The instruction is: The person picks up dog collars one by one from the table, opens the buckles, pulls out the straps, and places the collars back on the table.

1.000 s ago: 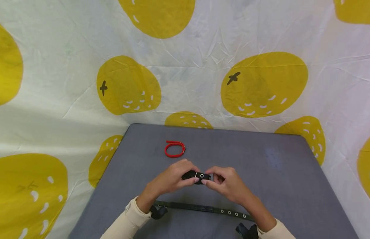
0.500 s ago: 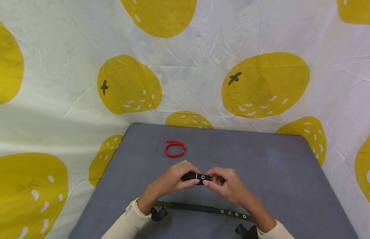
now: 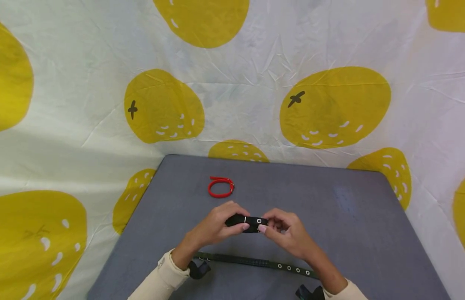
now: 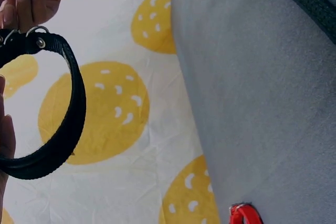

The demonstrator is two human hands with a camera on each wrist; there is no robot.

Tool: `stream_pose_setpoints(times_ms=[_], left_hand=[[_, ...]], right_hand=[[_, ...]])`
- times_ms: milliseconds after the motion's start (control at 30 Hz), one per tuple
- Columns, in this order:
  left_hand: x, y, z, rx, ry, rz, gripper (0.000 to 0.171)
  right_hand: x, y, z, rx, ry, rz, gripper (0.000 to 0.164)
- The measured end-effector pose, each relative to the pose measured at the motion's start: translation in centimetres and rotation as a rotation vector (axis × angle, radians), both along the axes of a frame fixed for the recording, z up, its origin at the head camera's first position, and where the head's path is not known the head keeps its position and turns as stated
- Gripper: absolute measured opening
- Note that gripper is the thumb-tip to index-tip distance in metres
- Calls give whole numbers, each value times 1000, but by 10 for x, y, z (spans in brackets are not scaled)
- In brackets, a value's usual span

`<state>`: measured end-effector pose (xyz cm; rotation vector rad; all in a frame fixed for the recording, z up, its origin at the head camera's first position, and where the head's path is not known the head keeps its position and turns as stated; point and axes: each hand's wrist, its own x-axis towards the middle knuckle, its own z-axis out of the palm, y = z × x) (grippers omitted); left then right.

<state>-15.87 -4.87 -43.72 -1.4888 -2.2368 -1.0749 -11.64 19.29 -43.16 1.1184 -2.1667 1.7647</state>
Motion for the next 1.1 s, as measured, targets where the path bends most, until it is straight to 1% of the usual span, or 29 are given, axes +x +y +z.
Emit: stream_pose_setpoints(times_ms=[100,200,367,467,600,733,1000,1100], left_hand=[[-1,-1,1,-11,3,1,21],[-1,-1,2,-50,34,0,20],[1,1,2,-123,116,3,21],[2,2,2,-139,138,6,23],[3,2,1,-147,156,11,25],[3,3,0,-139,154,6,25],[3,3,0,-109,126,-14,26],[2,2,0,-96,109,-18,26]], right_hand=[[-1,3,-5,58,-76,-17,29],[0,3,-5,114,-133,-27,23],[1,1,-2,120,-246,20,16],[1,0,-2,125,-299,15,15],[1,-2,-3,127,-304,1,15],[1,-1,-3,105,-290,20,17],[1,0,-2,71,-312,36,17],[1,1,-1,74,-326,17,18]])
